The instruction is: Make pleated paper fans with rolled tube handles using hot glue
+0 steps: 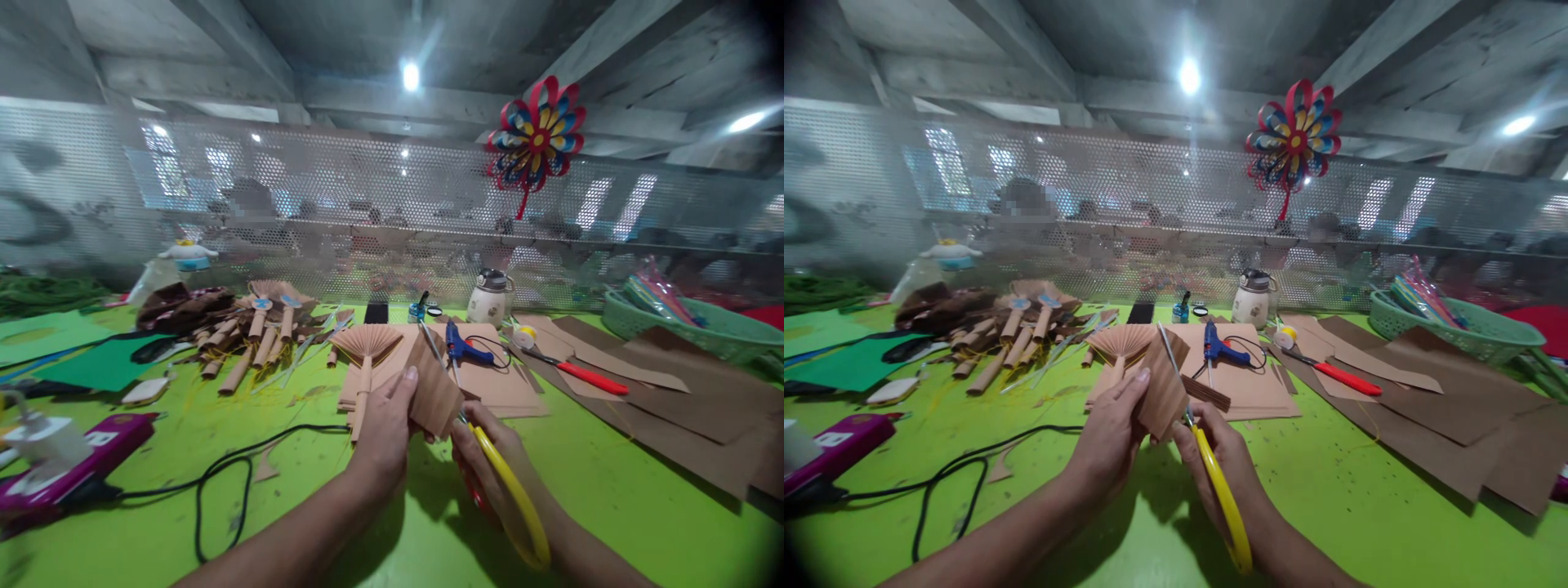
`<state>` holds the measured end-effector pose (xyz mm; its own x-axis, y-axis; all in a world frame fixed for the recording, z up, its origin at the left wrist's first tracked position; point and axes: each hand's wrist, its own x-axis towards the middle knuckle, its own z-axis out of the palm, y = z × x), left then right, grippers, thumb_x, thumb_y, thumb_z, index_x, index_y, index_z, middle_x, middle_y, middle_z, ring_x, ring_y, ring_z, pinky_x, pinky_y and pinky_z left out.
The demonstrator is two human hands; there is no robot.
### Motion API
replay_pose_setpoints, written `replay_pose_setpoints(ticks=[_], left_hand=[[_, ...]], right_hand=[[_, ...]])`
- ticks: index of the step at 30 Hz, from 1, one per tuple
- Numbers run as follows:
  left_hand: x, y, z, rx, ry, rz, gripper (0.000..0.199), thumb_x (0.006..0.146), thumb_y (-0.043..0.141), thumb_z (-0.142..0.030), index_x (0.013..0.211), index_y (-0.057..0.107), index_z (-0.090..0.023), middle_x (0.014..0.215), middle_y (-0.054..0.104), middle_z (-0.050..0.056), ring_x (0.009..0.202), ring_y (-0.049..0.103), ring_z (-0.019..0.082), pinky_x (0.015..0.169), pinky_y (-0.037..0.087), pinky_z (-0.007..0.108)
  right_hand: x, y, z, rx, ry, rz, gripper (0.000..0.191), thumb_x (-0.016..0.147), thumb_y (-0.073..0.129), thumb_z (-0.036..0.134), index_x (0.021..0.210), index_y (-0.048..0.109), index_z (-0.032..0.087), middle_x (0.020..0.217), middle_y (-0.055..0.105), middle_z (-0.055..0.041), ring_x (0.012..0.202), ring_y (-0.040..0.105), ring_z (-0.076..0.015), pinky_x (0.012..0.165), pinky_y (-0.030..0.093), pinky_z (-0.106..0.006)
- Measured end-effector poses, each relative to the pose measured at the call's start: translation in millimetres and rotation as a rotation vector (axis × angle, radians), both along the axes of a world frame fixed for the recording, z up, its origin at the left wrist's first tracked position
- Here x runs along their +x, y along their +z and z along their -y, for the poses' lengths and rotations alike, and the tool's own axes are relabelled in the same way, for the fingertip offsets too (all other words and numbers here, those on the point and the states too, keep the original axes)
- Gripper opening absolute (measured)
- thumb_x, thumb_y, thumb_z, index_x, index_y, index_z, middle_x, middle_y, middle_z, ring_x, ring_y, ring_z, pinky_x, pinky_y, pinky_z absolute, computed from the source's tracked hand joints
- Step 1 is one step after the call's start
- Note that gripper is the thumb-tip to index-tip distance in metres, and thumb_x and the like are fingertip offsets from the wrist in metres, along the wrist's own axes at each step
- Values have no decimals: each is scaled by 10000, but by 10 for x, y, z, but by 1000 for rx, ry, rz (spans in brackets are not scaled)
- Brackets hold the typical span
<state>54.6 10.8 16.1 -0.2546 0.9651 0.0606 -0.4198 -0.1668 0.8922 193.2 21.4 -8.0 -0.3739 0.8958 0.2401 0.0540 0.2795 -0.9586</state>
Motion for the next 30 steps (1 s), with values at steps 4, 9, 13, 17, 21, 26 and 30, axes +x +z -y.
replay_pose_setpoints(ticks=[4, 9, 13, 17, 21, 26, 30], left_hand=[[5, 1, 0, -15, -10, -11, 363, 801, 660, -460, 937, 661, -123, 634, 600, 2, 489, 499, 113, 388, 382, 201], [8, 3, 4, -21, -21, 2, 310, 821, 646, -429, 891, 644, -127, 622, 576, -12, 484, 504, 105, 379, 386, 196], [2, -12, 3, -19, -55, -4, 307, 818, 651, -432, 855, 632, -127, 617, 598, -2, 468, 518, 105, 384, 386, 200], [10, -2, 16, -9, -97, -17, 299, 840, 620, -422, 775, 613, -131, 574, 599, 7, 437, 515, 101, 384, 362, 195], [20, 3, 21, -6, -87, -21, 294, 845, 612, -412, 761, 609, -130, 559, 600, 5, 418, 505, 96, 386, 363, 195], [25, -29, 15, -20, -103, -60, 308, 850, 602, -423, 782, 630, -124, 569, 633, 23, 414, 536, 111, 399, 374, 206], [18, -44, 11, -28, -85, -79, 302, 850, 599, -416, 788, 639, -123, 523, 609, 13, 401, 531, 116, 398, 370, 208]], right_hand=[[-3, 10, 20, -38, 26, -15, 425, 888, 550, 581, 996, 590, 172, 608, 460, 39, 499, 346, -90, 430, 281, -202], [17, 53, 38, 3, 0, 13, 411, 898, 542, 567, 982, 605, 170, 674, 527, 9, 556, 399, -104, 492, 338, -217], [22, 60, 18, 51, 5, 38, 410, 907, 529, 563, 1002, 613, 174, 774, 618, -32, 643, 470, -134, 596, 402, -247], [-12, 36, 15, 23, 4, -23, 421, 901, 525, 582, 970, 608, 175, 758, 618, -29, 615, 469, -129, 577, 407, -242], [-38, 26, 39, 5, -29, -59, 456, 865, 555, 617, 914, 619, 169, 665, 568, -4, 554, 430, -113, 502, 366, -221], [-57, 40, 48, 8, -75, -88, 469, 854, 553, 639, 883, 613, 175, 683, 597, -29, 583, 491, -135, 537, 417, -241], [-58, 49, 22, -14, -109, -125, 474, 837, 571, 646, 887, 607, 176, 654, 576, -19, 557, 494, -132, 509, 424, -237]])
